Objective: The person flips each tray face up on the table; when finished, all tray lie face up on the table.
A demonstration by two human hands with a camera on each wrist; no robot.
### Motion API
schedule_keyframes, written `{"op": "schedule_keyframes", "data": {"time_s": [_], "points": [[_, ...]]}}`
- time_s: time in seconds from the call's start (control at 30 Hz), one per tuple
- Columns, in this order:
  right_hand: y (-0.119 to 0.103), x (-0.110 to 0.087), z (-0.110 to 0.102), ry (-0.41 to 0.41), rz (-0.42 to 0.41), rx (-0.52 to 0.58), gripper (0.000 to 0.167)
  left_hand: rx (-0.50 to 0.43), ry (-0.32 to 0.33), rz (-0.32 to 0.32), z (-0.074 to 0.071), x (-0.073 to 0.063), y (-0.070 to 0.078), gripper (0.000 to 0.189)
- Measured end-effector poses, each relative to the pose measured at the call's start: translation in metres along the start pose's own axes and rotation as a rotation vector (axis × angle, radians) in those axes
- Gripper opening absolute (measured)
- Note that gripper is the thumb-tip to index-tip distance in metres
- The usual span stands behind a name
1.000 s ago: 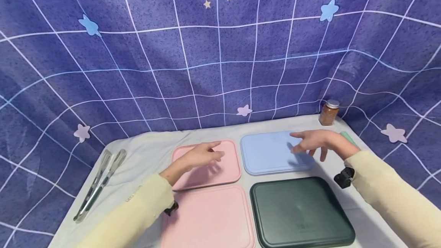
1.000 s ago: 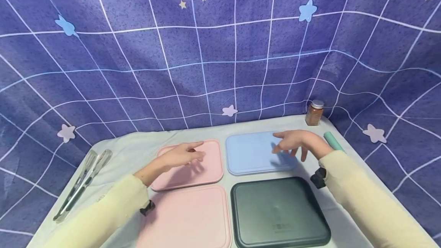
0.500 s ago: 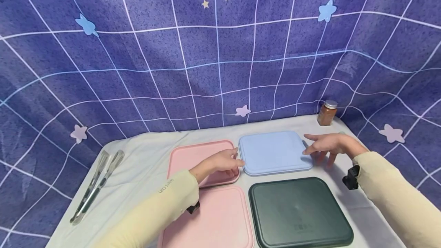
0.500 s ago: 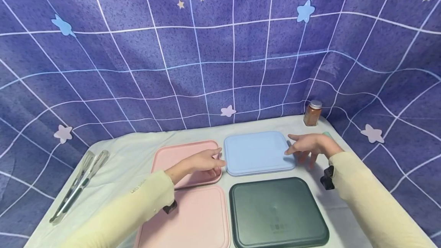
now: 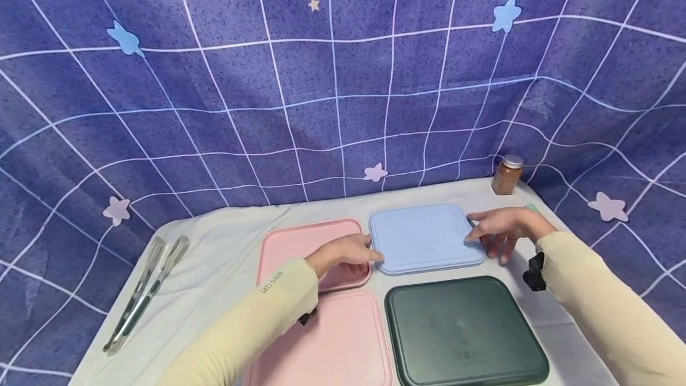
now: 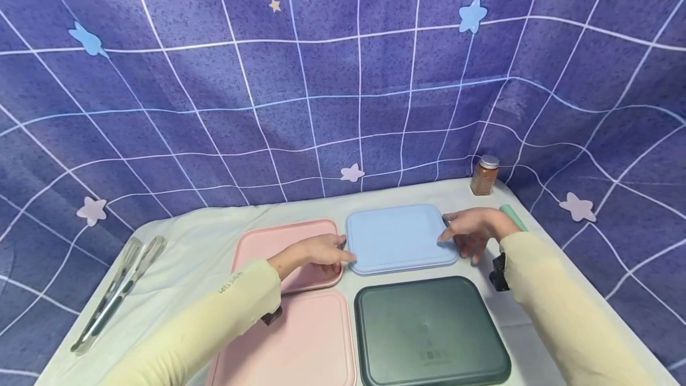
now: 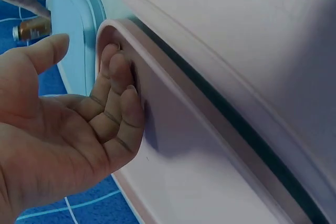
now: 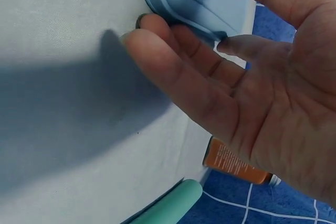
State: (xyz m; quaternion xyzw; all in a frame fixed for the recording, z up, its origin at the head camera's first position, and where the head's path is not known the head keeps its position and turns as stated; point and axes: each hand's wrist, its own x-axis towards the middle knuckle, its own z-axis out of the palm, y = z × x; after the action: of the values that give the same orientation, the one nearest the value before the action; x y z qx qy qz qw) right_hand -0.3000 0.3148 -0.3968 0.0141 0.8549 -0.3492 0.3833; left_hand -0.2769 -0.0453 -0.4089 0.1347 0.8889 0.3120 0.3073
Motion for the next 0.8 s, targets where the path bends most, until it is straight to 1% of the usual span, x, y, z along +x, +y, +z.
{"op": "schedule_keyframes", "data": {"time_s": [0.07,0.17,0.27,0.33,0.43,0.7,0.8], "points": [[-0.002,0.002,-0.001,0.0,0.015,0.012,0.103,0.023,0.005,0.003,0.0,0.0,0.0,0.049],[-0.003,0.004,-0.002,-0.004,0.037,0.032,0.102,0.053,0.01,0.005,0.0,0.001,0.0,0.05],[-0.002,0.005,-0.002,-0.005,0.052,0.046,0.102,0.077,0.007,0.018,0.0,0.003,-0.003,0.067],[-0.001,0.005,-0.002,-0.011,0.05,0.049,0.102,0.074,0.003,0.026,0.001,0.005,-0.005,0.077],[0.001,0.006,-0.003,-0.015,0.053,0.048,0.102,0.038,-0.004,0.028,0.002,0.006,-0.009,0.082],[0.002,0.008,-0.005,-0.039,0.067,0.031,0.105,-0.092,-0.014,0.034,0.001,0.006,-0.016,0.082],[0.002,0.007,-0.005,-0.03,0.067,0.033,0.105,-0.148,-0.029,0.038,-0.001,0.005,-0.016,0.084]]}}
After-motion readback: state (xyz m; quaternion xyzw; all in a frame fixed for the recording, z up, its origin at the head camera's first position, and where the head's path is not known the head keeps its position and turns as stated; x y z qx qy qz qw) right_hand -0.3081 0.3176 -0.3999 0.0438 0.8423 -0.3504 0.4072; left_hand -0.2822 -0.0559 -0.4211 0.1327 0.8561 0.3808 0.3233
